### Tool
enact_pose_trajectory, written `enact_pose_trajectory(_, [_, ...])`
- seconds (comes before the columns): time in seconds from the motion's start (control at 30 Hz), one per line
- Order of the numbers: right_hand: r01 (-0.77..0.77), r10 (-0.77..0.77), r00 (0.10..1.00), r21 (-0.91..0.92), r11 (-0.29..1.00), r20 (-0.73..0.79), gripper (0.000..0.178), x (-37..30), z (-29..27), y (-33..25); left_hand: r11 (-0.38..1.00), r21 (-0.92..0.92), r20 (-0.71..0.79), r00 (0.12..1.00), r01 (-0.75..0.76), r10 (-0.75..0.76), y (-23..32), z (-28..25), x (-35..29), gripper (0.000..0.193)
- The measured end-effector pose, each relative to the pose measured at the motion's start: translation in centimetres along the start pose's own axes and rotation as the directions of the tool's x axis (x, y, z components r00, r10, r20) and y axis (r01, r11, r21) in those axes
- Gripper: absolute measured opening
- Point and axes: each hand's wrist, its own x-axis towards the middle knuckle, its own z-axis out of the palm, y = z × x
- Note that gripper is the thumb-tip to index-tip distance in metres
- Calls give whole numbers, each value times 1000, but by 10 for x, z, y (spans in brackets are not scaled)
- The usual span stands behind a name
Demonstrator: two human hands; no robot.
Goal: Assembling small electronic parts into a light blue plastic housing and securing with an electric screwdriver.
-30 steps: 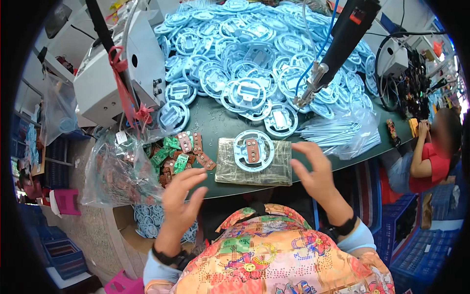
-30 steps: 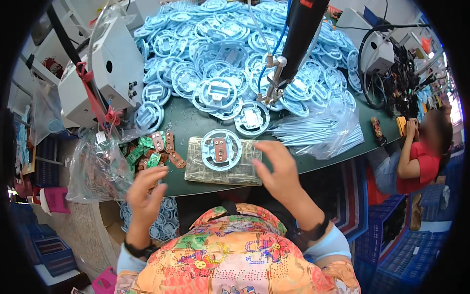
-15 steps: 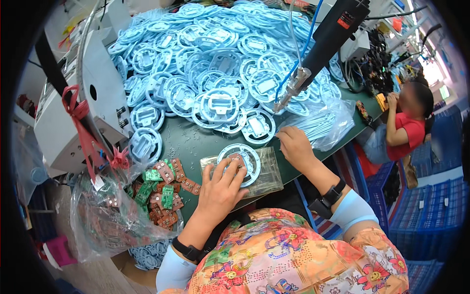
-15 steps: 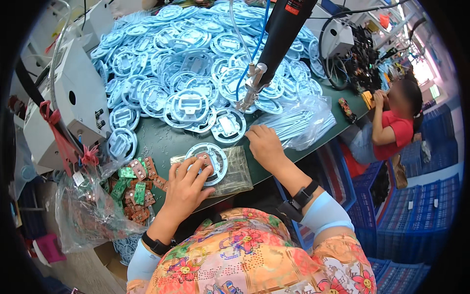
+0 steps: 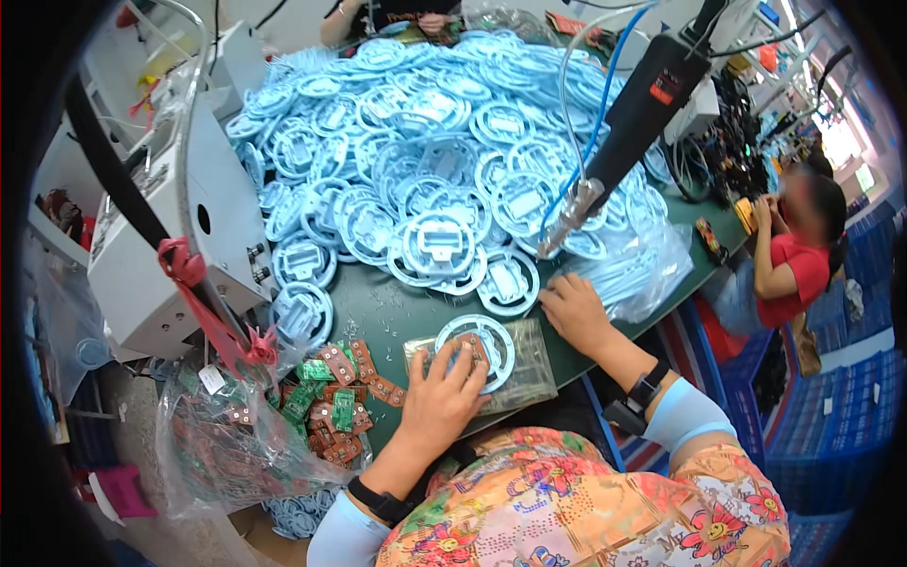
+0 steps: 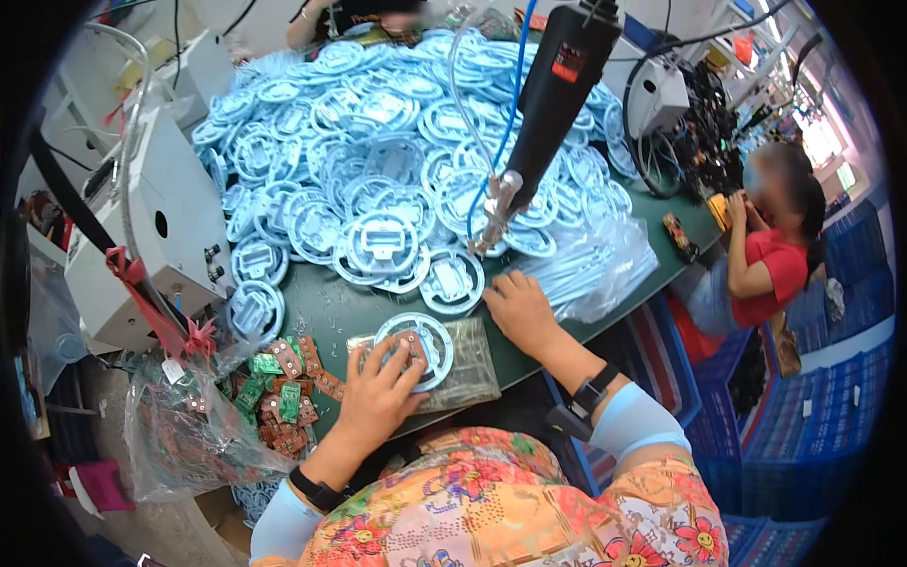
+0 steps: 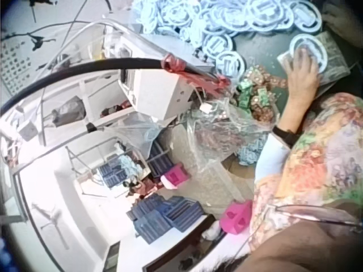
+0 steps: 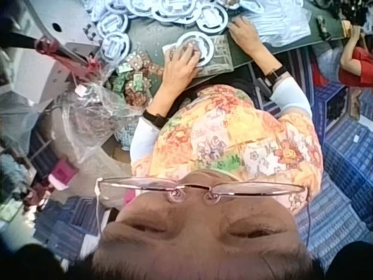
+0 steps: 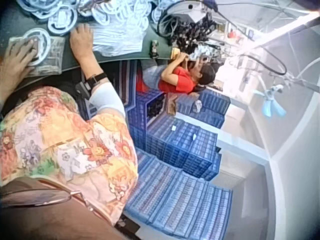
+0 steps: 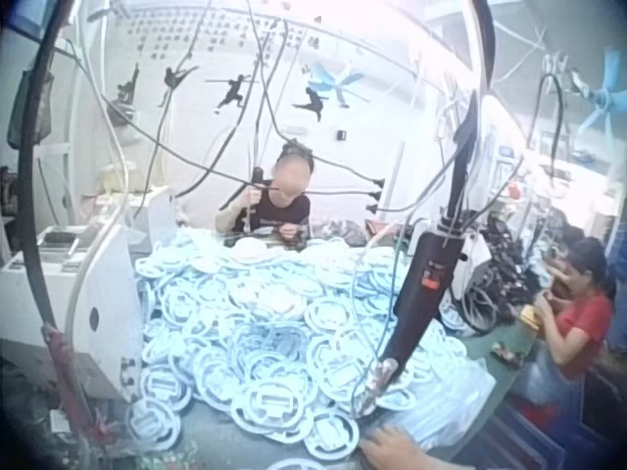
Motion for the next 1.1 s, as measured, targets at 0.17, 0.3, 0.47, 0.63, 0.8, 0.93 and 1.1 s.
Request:
enact_pose_trajectory(0.17, [200,-200,980,-2,980,-4,17,15,-2,13,998,52,-60,997,48,-45,7,6,3,55])
enact_pose_trajectory(0.3, [251,-251,968,4,968,-6,12,12,-3,22,993,84,-89,993,85,-78,16,10,2,52])
enact_pose_trajectory(0.47, [150,-147,987,46,988,-65,20,-1,1,27,988,131,-108,992,80,-66,17,17,3,52])
enact_pose_trajectory(0.63, [140,-138,990,74,987,-24,24,-13,-6,34,979,164,-142,985,122,-99,24,19,5,49])
enact_pose_trajectory(0.8, [111,-104,993,139,984,-58,24,-16,-9,34,975,150,-166,976,163,-138,26,17,-1,48])
enact_pose_trajectory(0.93, [150,-138,988,225,963,-69,23,-16,-9,24,973,146,-136,978,177,-158,27,14,-12,47])
enact_pose_trajectory(1.1, [195,-178,980,255,947,-88,31,-12,-17,15,973,118,-149,972,198,-180,27,17,-22,46])
